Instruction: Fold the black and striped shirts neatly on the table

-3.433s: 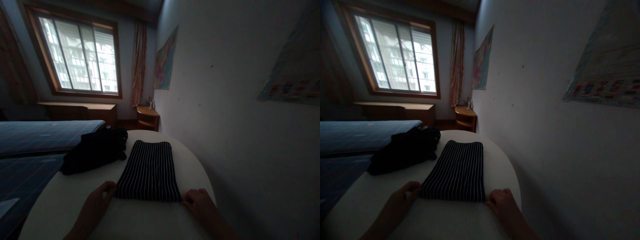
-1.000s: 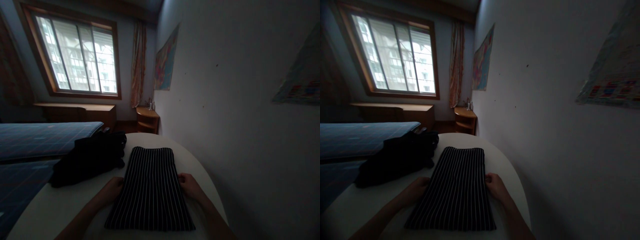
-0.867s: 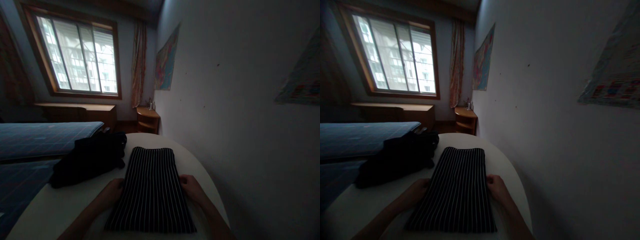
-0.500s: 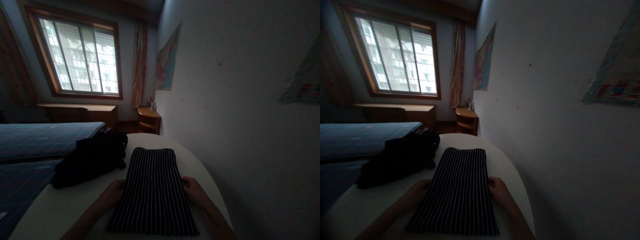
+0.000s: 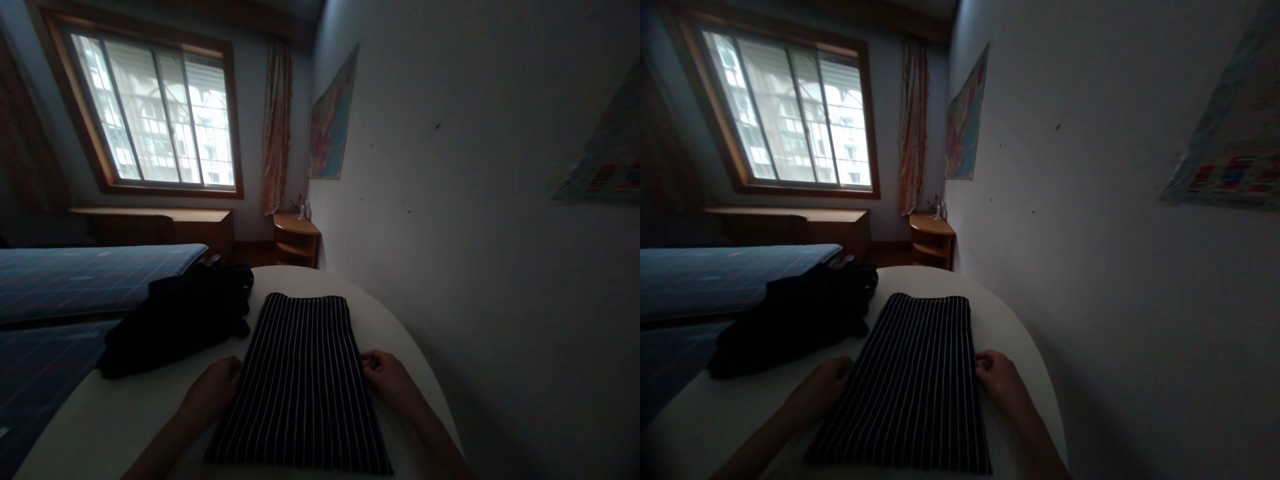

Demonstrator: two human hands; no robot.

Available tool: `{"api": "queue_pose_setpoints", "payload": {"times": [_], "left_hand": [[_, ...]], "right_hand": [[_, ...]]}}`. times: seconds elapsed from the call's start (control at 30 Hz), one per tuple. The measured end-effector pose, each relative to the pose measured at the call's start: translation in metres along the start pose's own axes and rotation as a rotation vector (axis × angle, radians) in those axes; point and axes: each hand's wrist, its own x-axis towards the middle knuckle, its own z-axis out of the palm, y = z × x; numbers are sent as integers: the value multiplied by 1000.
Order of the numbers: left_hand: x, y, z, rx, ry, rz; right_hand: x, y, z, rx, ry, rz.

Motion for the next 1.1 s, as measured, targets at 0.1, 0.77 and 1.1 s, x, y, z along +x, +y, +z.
{"api": "queue_pose_setpoints", "payload": {"times": [0.1, 0.77, 1.1], "left_hand": [[-2, 2, -1, 5, -12, 13], [-13, 11, -2, 17, -12, 30], [-20, 4, -12, -204, -148, 115]], "right_hand": [[0, 0, 1, -28, -11, -28], [-40, -58, 8, -287, -174, -604], [-78, -72, 51, -581, -271, -873]]}}
